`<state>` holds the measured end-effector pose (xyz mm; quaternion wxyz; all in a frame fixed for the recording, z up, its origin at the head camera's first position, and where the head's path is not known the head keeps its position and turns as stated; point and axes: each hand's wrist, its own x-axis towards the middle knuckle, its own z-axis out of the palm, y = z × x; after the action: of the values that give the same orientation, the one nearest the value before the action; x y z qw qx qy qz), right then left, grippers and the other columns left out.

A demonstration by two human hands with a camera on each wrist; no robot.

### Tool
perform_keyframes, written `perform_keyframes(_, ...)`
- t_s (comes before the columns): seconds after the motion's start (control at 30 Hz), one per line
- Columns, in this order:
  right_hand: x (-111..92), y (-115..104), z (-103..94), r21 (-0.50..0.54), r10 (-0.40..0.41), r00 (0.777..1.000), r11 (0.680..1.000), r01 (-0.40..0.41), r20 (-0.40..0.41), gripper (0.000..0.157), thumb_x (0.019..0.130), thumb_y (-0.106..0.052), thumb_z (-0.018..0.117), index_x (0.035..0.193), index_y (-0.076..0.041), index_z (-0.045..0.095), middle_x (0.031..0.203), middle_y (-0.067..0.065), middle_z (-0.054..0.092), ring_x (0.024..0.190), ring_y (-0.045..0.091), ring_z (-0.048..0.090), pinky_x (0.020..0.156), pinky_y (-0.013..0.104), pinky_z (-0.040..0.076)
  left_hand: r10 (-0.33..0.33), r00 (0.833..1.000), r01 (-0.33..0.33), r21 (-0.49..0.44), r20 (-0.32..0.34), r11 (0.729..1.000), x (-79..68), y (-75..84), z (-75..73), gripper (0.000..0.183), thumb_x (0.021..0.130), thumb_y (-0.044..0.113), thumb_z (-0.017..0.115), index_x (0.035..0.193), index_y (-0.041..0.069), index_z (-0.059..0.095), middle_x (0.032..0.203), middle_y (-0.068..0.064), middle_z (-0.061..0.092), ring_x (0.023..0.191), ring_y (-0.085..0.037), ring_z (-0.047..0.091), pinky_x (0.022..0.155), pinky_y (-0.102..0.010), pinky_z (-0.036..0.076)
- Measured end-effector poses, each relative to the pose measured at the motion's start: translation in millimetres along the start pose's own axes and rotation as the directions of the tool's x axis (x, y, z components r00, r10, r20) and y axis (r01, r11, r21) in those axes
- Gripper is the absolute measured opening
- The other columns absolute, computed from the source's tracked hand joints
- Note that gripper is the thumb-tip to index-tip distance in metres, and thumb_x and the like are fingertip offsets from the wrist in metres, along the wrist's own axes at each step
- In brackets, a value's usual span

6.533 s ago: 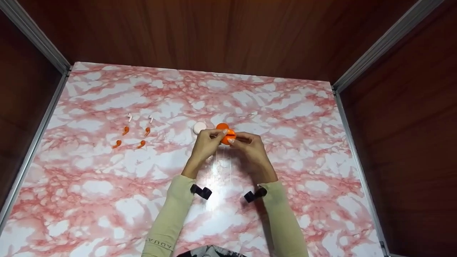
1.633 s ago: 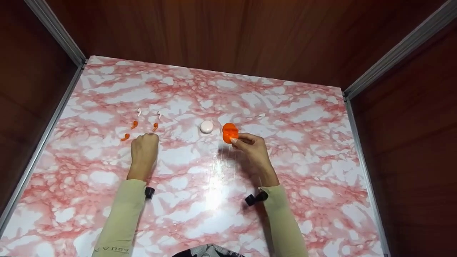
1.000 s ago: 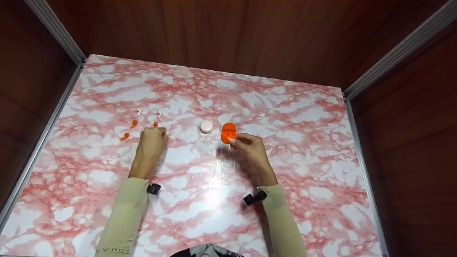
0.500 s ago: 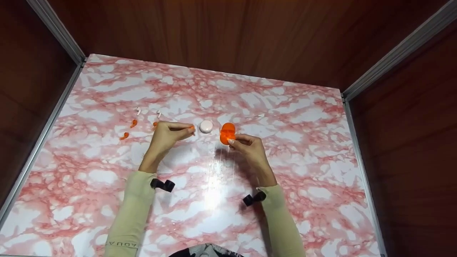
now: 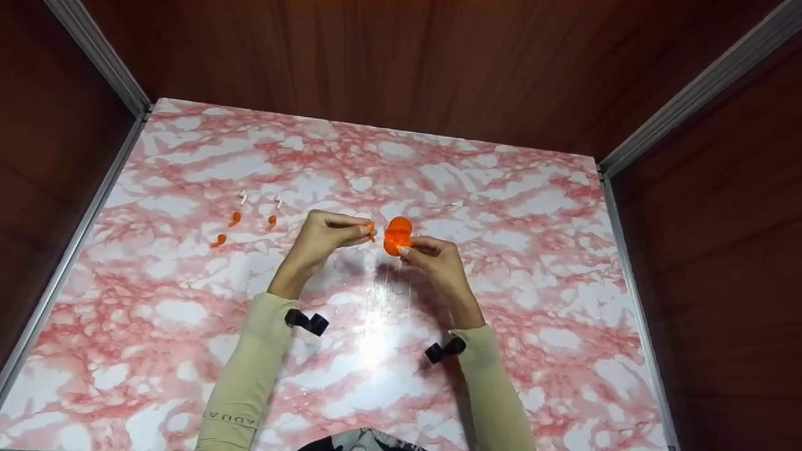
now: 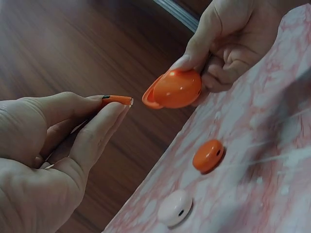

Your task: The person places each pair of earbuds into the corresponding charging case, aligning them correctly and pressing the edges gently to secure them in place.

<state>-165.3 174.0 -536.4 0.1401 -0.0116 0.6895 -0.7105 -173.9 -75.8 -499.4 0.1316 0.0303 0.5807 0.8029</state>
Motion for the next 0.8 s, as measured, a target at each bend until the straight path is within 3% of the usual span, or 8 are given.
perform_keyframes(0.17, -1.3, -0.2, -2.0, 0.004, -0.006, 1.0, 1.0, 0.006, 0.003, 0.037, 0.08, -0.027, 0.082, 0.109, -0.005, 0.074, 0.104, 0.012, 0.076, 0.106, 0.041, 0.068, 0.092, 0.048, 0.056, -0.011, 1.0, 0.011, -0.001, 0.018, 1.0, 6.6, -1.6, 12.7, 0.028, 0.087, 0.0, 0.071, 0.112, -0.012, 0.068, 0.106, -0.021, 0.074, 0.094, -0.025, 0.075, 0.088, -0.034, 0.058)
perform_keyframes(0.3, -2.5, -0.6, -2.9, 0.0, -0.023, 1.0, 1.0, 0.023, 0.014, 0.038, 0.08, -0.029, 0.081, 0.11, -0.005, 0.074, 0.105, 0.012, 0.076, 0.098, 0.028, 0.072, 0.093, 0.052, 0.055, -0.02, 1.0, 0.019, 0.015, 0.025, 1.0, 11.3, -2.4, 21.2, 0.026, 0.087, 0.0, 0.071, 0.11, -0.01, 0.07, 0.107, -0.021, 0.074, 0.098, -0.025, 0.074, 0.089, -0.034, 0.057)
perform_keyframes(0.4, -3.6, 0.0, -3.9, -0.01, -0.03, 0.999, 0.999, 0.03, 0.016, 0.039, 0.08, -0.029, 0.081, 0.11, -0.005, 0.074, 0.106, 0.012, 0.075, 0.096, 0.026, 0.072, 0.092, 0.051, 0.056, -0.02, 0.999, 0.019, 0.039, 0.035, 0.999, 13.9, -2.1, 25.9, 0.027, 0.087, 0.002, 0.071, 0.111, -0.011, 0.069, 0.106, -0.018, 0.075, 0.099, -0.026, 0.074, 0.089, -0.034, 0.058)
perform_keyframes(0.53, -4.8, 1.3, -5.6, -0.027, -0.028, 1.0, 0.999, 0.028, 0.008, 0.038, 0.08, -0.03, 0.081, 0.109, -0.006, 0.074, 0.106, 0.011, 0.075, 0.094, 0.024, 0.072, 0.088, 0.045, 0.058, -0.007, 0.999, 0.002, 0.104, 0.053, 0.995, 16.7, -1.1, 31.4, 0.03, 0.087, 0.005, 0.072, 0.112, -0.011, 0.068, 0.107, -0.019, 0.074, 0.1, -0.028, 0.073, 0.087, -0.033, 0.058)
perform_keyframes(0.8, -5.2, 2.4, -8.3, -0.063, -0.024, 1.0, 0.998, 0.024, -0.003, 0.037, 0.08, -0.029, 0.082, 0.109, -0.008, 0.074, 0.107, 0.01, 0.075, 0.096, 0.024, 0.072, 0.089, 0.043, 0.058, -0.006, 0.998, -0.012, 0.271, 0.067, 0.962, 19.9, -1.3, 42.1, 0.02, 0.089, 0.009, 0.071, 0.107, 0.002, 0.075, 0.113, -0.023, 0.071, 0.095, -0.022, 0.074, 0.082, -0.031, 0.06)
